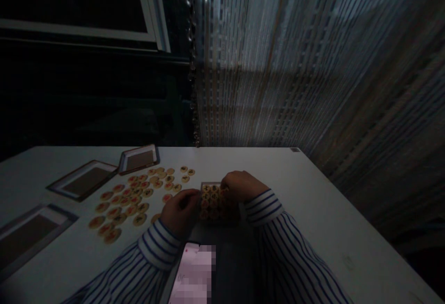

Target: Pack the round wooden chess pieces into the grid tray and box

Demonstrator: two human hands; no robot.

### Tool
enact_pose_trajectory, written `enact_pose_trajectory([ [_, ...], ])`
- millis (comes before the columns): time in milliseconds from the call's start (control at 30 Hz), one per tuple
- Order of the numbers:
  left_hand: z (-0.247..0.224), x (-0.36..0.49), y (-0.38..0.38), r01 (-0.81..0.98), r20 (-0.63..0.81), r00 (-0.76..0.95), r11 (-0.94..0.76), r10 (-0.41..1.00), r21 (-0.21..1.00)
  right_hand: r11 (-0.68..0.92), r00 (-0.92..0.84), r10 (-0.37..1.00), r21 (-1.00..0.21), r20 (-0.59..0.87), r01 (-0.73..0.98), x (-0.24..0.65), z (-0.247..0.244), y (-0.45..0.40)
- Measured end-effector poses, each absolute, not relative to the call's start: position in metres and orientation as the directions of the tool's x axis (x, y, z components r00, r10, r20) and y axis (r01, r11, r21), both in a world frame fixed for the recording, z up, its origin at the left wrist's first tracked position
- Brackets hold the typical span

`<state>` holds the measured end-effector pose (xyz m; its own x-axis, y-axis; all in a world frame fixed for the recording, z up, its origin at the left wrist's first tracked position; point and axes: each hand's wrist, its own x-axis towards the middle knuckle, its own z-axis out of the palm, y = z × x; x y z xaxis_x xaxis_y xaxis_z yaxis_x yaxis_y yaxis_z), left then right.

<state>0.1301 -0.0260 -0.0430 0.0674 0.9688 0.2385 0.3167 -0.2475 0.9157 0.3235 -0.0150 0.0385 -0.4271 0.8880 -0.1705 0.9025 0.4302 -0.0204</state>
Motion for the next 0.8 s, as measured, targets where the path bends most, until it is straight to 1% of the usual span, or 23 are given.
enact_pose_trajectory([
  [167, -0.0424, 0.1308, -0.0273, 0.269, 0.225, 0.064, -0.234, 0.972, 0.934, 0.440, -0.435, 0.882, -0.013, -0.178, 0.898, 0.3227, 0.0368, -0.0146],
  [433, -0.0438, 0.1307, -0.0266, 0.309, 0.241, 0.073, -0.252, 0.968, 0.917, 0.429, -0.419, 0.877, -0.009, -0.234, 0.903, 0.3211, 0.0398, -0.0155],
  [800, -0.0403, 0.1313, -0.0294, 0.301, 0.245, 0.078, -0.258, 0.966, 0.918, 0.407, -0.397, 0.886, -0.010, -0.239, 0.913, 0.3208, 0.0406, -0.0164],
])
